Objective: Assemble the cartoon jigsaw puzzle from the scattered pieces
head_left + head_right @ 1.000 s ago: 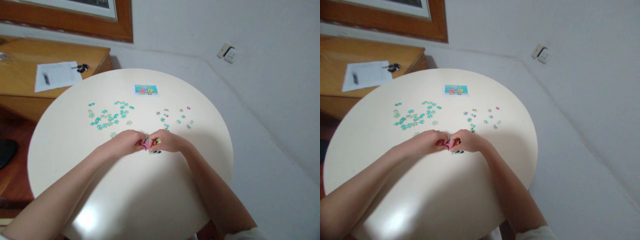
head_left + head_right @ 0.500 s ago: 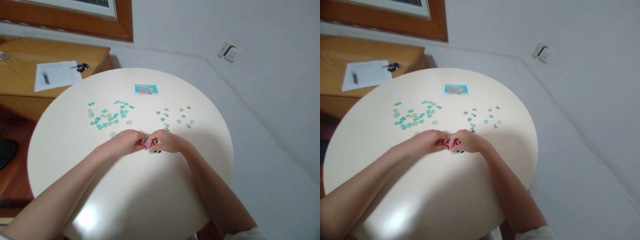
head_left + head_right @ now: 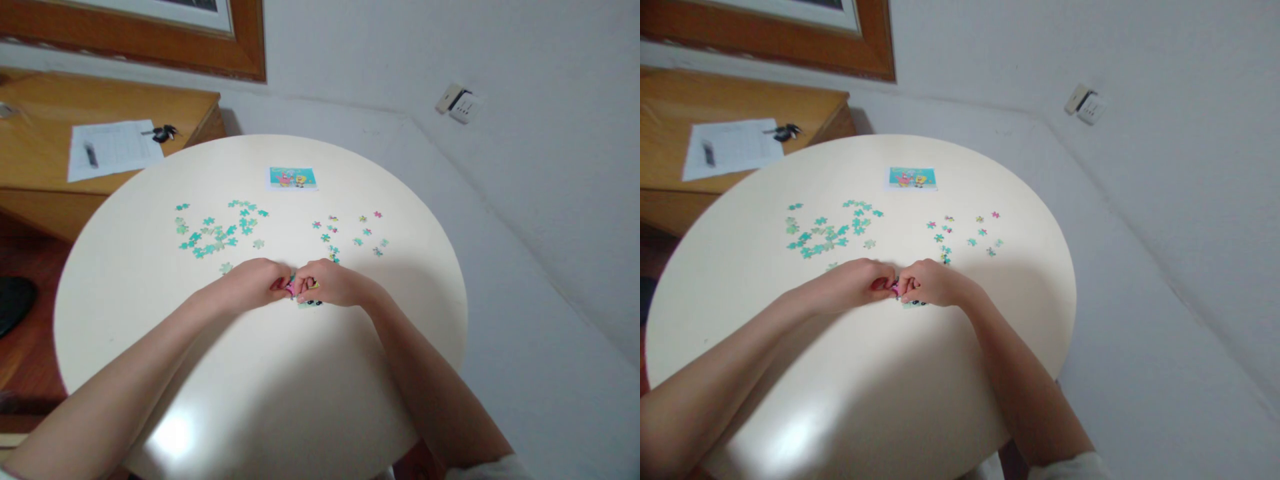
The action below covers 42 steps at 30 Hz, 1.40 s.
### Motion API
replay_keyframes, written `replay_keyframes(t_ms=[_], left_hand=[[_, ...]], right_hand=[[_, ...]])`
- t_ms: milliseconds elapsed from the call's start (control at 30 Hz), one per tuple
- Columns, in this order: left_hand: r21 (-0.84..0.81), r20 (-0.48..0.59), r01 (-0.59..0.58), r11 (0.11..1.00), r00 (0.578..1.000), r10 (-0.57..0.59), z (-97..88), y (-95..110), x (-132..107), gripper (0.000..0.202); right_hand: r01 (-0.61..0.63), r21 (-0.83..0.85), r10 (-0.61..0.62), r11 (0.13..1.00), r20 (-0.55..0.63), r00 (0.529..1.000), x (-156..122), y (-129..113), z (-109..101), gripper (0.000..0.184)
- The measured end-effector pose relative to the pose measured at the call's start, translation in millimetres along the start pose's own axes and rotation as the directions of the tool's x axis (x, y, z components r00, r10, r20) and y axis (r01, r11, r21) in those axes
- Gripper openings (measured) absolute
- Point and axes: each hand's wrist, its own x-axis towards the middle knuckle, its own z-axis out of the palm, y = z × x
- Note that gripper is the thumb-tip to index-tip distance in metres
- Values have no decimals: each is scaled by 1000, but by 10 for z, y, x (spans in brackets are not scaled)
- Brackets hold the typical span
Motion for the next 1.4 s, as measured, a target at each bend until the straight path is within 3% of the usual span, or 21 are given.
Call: replay_keyframes(t_ms=[633, 800, 1000, 1100, 1233, 1400], left_hand=[[23, 13, 19, 1000, 1000, -19, -23, 24, -16, 13], [11, -3, 0, 1000, 1000, 1, -30, 27, -22, 16], [-3, 21, 23, 1000, 1000, -23, -53, 65, -25, 19], [-10, -26, -14, 1000, 1000, 13, -19, 78, -13, 20], [37, -86, -132, 991, 987, 135, 56, 99, 21, 19], [122, -80, -149, 981, 984, 159, 115, 104, 58, 22]], right_hand=[[-36, 27, 37, 999, -21, 999, -7, -51, 10, 7], [18, 58, -17, 998, -16, 1000, -9, -19, -13, 7], [54, 169, -14, 984, -233, 972, -23, 66, -112, 9], [81, 180, -20, 980, -317, 948, -23, 108, -141, 11], [61, 169, 5, 984, -367, 930, -8, 157, -141, 11], [57, 169, 17, 984, -408, 913, 9, 199, -125, 11]])
